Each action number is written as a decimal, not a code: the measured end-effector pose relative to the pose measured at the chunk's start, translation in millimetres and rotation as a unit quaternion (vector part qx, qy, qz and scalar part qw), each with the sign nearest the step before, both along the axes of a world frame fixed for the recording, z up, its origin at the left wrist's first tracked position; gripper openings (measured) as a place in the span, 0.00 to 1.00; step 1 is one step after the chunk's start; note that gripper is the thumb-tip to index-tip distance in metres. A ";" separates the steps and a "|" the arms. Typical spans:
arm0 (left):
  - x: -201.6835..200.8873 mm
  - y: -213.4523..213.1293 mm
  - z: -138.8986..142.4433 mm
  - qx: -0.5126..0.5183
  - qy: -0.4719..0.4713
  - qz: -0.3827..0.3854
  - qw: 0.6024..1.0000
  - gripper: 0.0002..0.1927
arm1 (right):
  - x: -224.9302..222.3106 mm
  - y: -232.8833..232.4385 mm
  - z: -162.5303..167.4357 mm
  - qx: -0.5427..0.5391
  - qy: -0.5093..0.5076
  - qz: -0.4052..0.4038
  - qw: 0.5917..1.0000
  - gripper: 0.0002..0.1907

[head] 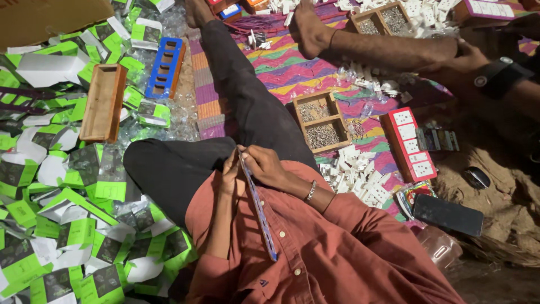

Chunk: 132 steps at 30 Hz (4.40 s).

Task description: The person sits on a mat and assembles white electrical socket modules into a blue plastic strip. They pick up each module, align it into a slot, and press it into place, repeating the process for multiple modules.

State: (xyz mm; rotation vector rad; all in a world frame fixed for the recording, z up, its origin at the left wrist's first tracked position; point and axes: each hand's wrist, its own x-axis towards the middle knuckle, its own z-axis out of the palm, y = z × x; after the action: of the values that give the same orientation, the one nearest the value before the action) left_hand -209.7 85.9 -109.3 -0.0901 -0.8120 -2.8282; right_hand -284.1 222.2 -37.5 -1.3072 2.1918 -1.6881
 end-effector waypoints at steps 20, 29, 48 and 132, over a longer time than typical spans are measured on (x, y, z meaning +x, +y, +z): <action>-6.3 -2.5 16.5 -0.019 -0.116 0.154 0.981 0.20 | -19.7 15.6 8.1 -0.171 -0.491 0.124 0.845 0.25; -7.2 0.1 7.4 -0.290 -0.105 0.086 0.947 0.22 | -53.1 34.9 7.7 0.008 -0.291 0.105 0.951 0.14; -19.3 -15.0 10.0 -0.315 -0.150 0.069 0.934 0.13 | -171.3 116.2 -50.4 0.435 0.081 -0.134 0.887 0.12; 7.6 -9.9 10.2 -0.328 -0.082 0.107 0.935 0.25 | -14.0 28.2 15.3 0.154 -0.004 -0.084 0.984 0.53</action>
State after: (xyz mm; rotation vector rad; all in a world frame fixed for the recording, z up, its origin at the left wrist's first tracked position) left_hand -202.2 76.0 -99.1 0.1331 -1.6580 -2.2711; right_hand -298.1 250.4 -22.2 -1.0625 2.4934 -1.3215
